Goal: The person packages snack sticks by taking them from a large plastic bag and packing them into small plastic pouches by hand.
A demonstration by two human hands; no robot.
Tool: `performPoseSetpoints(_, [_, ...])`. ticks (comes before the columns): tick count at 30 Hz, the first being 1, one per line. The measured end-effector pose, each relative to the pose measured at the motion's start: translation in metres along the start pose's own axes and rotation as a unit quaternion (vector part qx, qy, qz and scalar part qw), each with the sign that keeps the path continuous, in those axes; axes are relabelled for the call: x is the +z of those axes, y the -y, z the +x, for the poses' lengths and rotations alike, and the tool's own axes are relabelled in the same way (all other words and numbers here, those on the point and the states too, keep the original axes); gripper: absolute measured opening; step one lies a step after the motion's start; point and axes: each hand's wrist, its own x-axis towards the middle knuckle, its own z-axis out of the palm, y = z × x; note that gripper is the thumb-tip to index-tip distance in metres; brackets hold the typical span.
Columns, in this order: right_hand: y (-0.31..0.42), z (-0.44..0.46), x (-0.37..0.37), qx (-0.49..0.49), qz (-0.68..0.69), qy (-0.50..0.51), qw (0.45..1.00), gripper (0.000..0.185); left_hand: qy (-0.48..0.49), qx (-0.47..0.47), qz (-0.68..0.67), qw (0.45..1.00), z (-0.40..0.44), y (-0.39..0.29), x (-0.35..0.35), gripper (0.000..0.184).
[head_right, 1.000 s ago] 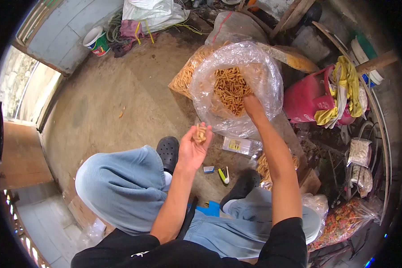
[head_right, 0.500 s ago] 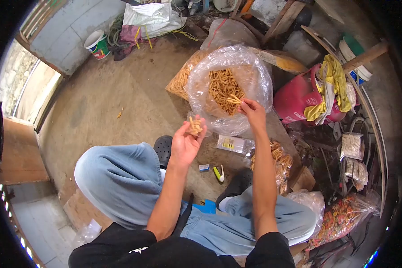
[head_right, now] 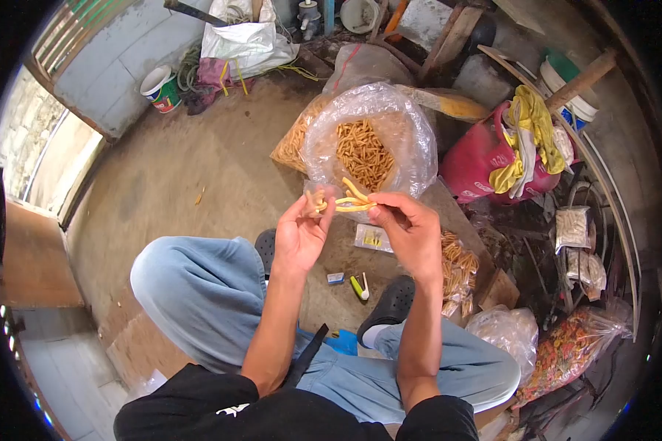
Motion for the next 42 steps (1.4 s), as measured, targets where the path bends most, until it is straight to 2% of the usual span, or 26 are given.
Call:
performPoseSetpoints(7, [0.010, -0.009, 0.014, -0.150, -0.145, -0.043, 0.977, 0.018, 0.031, -0.015, -0.013, 0.999, -0.010, 0.006, 0.013, 0.030])
performPoseSetpoints(14, [0.013, -0.012, 0.024, -0.219, -0.210, -0.021, 0.953, 0.021, 0.059, -0.019, -0.042, 0.997, -0.010, 0.005, 0.012, 0.030])
performPoseSetpoints(21, [0.004, -0.015, 0.023, -0.143, -0.131, -0.008, 0.981, 0.020, 0.034, 0.016, -0.017, 0.999, -0.013, 0.004, 0.015, 0.031])
performPoseSetpoints(23, [0.004, -0.016, 0.023, -0.117, -0.105, -0.007, 0.988, 0.019, 0.074, 0.010, -0.022, 0.997, -0.011, 0.004, 0.011, 0.031])
performPoseSetpoints(28, [-0.002, -0.017, 0.022, -0.025, 0.047, -0.002, 0.999, 0.019, 0.076, 0.006, -0.052, 0.996, -0.011, 0.003, 0.011, 0.033])
performPoseSetpoints(33, [0.003, -0.017, 0.023, -0.017, 0.063, -0.012, 0.998, 0.020, 0.056, 0.016, -0.068, 0.996, -0.008, 0.005, 0.008, 0.036])
performPoseSetpoints(42, [0.001, -0.018, 0.021, 0.000, 0.059, -0.003, 0.998, 0.020, 0.098, 0.014, -0.023, 0.995, -0.012, 0.008, 0.008, 0.035])
